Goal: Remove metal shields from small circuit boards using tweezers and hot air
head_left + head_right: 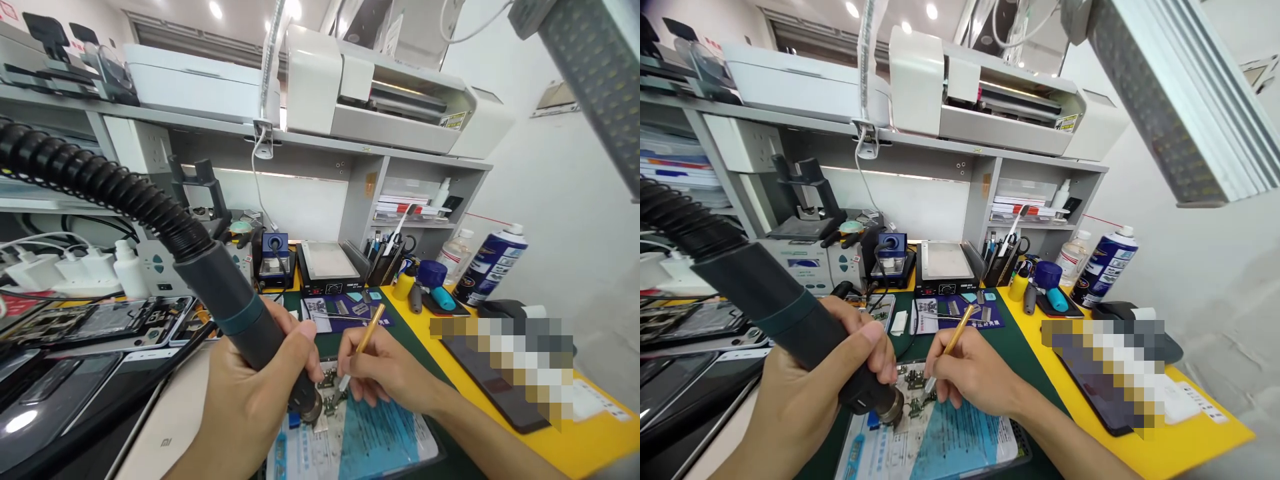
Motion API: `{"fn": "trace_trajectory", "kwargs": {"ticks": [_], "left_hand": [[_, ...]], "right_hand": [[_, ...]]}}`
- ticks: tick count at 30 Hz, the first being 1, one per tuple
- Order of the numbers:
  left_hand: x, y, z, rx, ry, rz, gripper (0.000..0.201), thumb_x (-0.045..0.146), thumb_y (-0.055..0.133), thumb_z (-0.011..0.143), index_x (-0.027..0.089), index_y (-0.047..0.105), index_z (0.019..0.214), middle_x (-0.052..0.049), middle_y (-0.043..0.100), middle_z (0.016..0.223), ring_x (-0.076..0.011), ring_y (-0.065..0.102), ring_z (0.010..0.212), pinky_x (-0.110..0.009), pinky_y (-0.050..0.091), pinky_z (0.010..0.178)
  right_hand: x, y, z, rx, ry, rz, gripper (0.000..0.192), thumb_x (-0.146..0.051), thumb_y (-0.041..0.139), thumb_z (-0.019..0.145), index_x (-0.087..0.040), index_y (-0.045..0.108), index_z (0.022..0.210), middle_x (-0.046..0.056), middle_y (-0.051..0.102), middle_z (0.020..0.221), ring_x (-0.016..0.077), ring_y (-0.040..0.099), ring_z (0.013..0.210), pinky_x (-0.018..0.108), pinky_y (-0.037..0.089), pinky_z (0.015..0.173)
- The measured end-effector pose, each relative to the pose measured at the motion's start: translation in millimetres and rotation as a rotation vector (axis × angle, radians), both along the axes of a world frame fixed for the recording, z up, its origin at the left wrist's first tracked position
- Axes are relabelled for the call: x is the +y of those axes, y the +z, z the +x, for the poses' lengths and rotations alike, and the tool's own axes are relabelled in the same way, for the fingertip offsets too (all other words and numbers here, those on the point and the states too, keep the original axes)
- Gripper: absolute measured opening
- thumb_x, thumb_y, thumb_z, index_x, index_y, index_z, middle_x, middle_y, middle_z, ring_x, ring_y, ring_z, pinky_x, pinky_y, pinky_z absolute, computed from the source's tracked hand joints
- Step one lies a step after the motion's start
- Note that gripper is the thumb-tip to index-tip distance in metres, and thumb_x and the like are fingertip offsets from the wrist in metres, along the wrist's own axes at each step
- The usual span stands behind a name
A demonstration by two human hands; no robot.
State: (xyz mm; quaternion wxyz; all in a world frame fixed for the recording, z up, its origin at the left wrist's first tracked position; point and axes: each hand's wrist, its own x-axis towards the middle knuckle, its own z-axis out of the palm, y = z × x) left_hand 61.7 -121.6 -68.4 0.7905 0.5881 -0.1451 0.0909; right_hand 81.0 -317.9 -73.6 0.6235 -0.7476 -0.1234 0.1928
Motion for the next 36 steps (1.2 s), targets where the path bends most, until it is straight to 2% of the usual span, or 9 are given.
{"fn": "trace_trajectory", "kwargs": {"ticks": [36], "left_hand": [[-1.8,5.6,-2.8,0.042,-0.036,-0.034,0.027,0.039,0.072,0.089,0.024,0.051,0.081,0.006,0.061,0.059,-0.0165,0.064,0.055,-0.031,0.055,0.058]], "right_hand": [[0.6,0.2,-2.3,-0.019,0.023,-0.003,0.009,-0.021,0.057,0.074,-0.014,0.062,0.072,-0.001,0.061,0.052,0.0065,0.047,0.039,0.014,0.030,0.036]]}}
